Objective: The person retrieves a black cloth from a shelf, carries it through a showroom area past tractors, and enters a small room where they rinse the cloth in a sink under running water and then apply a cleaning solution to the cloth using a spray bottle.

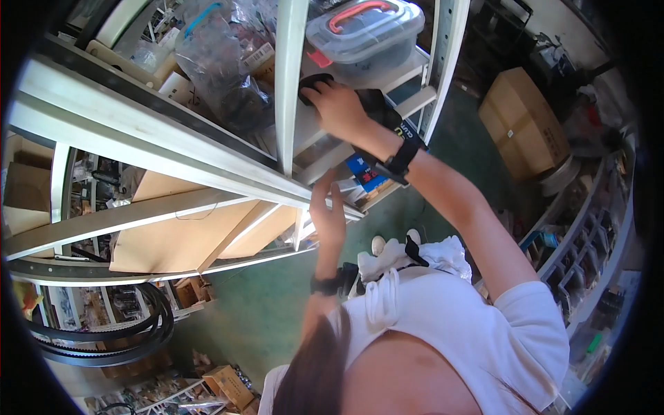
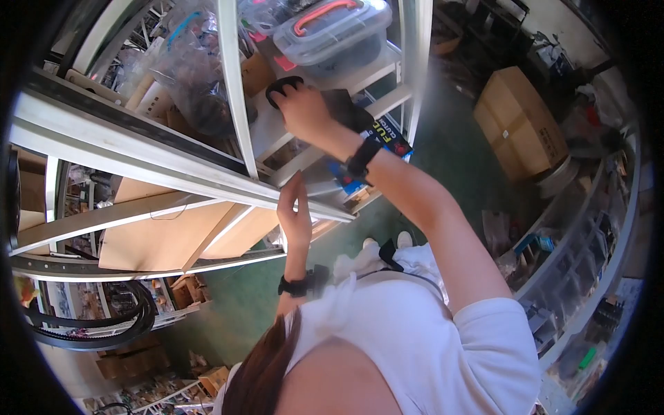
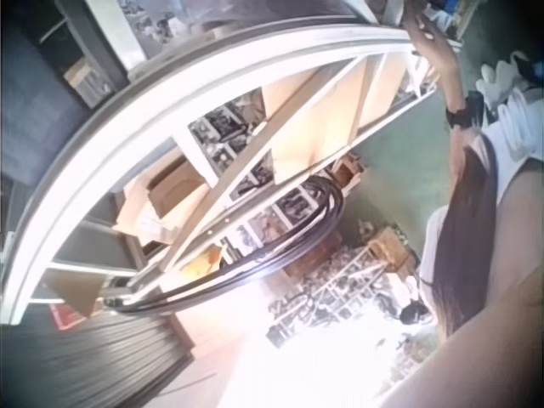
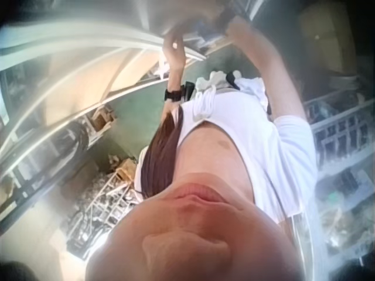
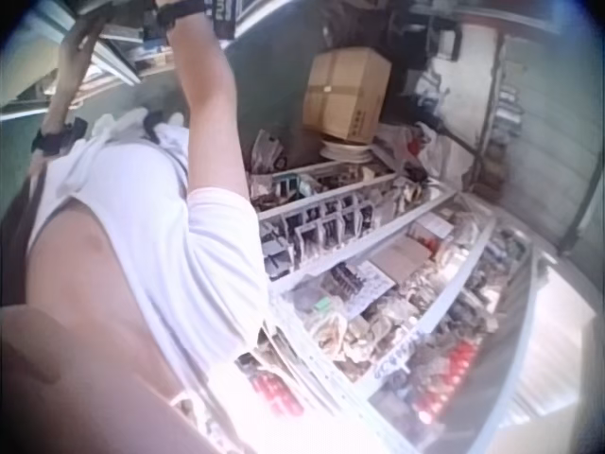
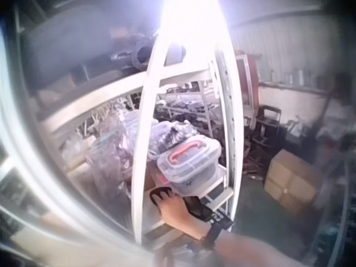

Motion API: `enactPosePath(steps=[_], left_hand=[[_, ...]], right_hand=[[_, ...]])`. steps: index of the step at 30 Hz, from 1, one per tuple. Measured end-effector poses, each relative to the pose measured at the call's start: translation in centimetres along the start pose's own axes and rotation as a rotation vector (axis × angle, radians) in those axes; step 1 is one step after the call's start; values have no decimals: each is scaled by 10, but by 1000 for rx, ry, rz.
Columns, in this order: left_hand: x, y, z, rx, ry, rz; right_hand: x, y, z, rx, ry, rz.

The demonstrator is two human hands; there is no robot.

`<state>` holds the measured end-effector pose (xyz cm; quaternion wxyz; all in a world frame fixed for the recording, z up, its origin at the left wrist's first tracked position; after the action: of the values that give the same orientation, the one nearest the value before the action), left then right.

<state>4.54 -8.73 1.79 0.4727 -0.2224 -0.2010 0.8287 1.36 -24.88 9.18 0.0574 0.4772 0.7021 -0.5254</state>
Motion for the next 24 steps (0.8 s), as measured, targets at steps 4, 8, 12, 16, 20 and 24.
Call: enactPosePath(steps=[4, 8, 12, 16, 20, 24], left_hand=[[-46, -12, 7, 11, 119, 97], [-51, -22, 16, -98, 173, 111], [-47, -22, 16, -143, 202, 113], [-50, -12, 35, -237, 336, 165], [-59, -8, 25, -134, 222, 186], [-58, -3, 9, -120, 200, 150]], right_hand=[[-21, -34, -30, -183, -258, 11], [3, -34, -31, -264, -258, 43], [-16, -22, -7, -141, 25, -37], [-56, 7, 24, -212, 68, 16], [-61, 21, 4, -283, -41, -137], [-26, 11, -34, -335, -204, -174]])
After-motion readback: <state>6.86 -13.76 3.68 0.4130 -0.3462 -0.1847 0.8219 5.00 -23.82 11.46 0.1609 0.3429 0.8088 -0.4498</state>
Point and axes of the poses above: each hand's wrist, its own x-axis away from the middle knuckle, its own y-axis out of the palm, z = x × y, the point moved 10 cm from there along -x, towards the middle knuckle, and after that the axes turned 10 degrees about -x, right-handed, at the moved point
